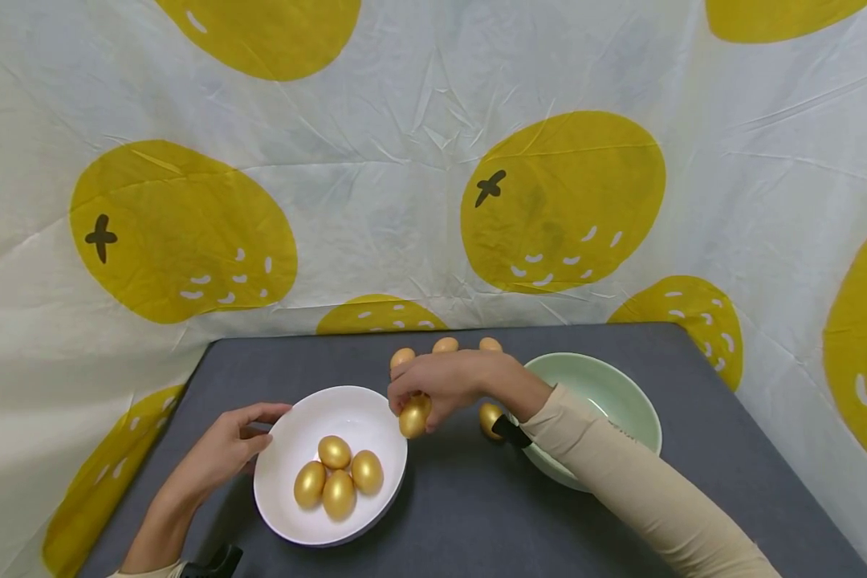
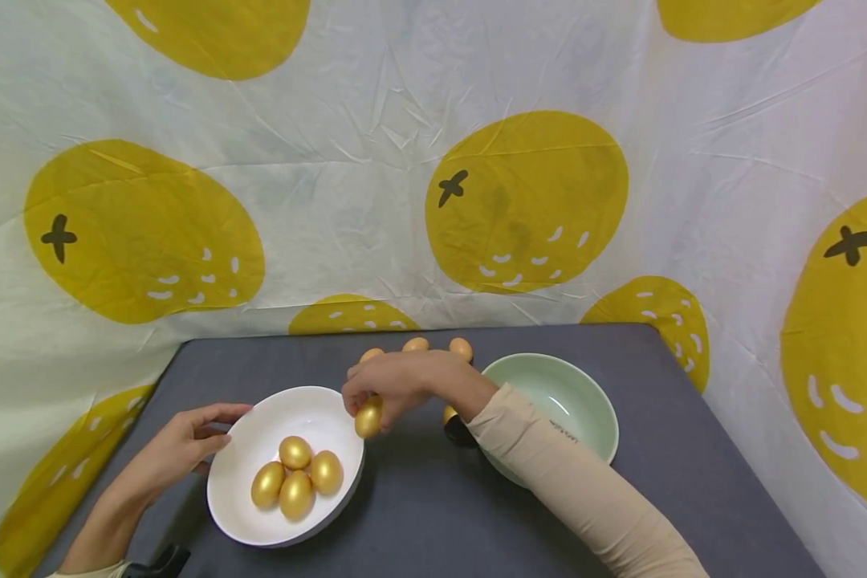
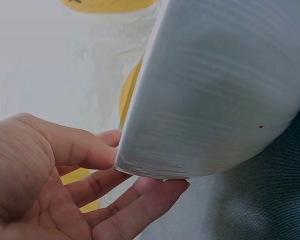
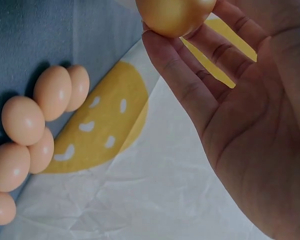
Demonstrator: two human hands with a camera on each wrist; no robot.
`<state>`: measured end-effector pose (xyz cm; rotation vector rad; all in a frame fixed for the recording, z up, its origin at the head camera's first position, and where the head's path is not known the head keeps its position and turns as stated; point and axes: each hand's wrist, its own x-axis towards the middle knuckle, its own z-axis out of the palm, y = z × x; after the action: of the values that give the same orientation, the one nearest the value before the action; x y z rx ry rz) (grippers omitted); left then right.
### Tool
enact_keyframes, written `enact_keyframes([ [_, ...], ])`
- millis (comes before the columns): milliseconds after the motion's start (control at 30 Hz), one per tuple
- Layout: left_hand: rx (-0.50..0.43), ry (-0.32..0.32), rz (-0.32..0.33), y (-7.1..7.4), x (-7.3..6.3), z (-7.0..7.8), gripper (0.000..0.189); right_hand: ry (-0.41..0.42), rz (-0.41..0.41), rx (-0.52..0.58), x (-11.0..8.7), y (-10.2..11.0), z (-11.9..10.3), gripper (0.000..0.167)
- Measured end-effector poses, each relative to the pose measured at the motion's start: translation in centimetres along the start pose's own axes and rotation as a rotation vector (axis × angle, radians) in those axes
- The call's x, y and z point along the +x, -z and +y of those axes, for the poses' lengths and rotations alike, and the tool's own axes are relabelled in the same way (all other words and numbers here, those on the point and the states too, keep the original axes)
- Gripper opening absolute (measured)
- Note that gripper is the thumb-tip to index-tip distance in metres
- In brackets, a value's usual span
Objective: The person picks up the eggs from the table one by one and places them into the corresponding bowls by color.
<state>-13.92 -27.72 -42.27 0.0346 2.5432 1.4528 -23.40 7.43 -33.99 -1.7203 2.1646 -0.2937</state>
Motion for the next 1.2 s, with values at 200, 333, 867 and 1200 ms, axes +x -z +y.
enact_keyframes([
  [200,-0.001,0.006,-0.002,0.2,0.3,-0.1,0.047,0.006,-0.019,-0.023,0.9,-0.2,-0.2,0.036],
  [333,0.010,0.007,0.003,0.3,0.6,-0.1,0.047,0.006,-0.018,-0.028,1.6,-0.3,-0.1,0.036],
  [867,0.049,-0.013,0.003,1.0,1.6,0.2,0.045,0.004,-0.079,-0.097,4.3,-0.5,-0.9,0.037],
  [1200,0.040,-0.009,-0.003,1.3,2.0,0.1,0.045,-0.020,-0.128,-0.137,5.6,-1.2,-1.1,0.041],
])
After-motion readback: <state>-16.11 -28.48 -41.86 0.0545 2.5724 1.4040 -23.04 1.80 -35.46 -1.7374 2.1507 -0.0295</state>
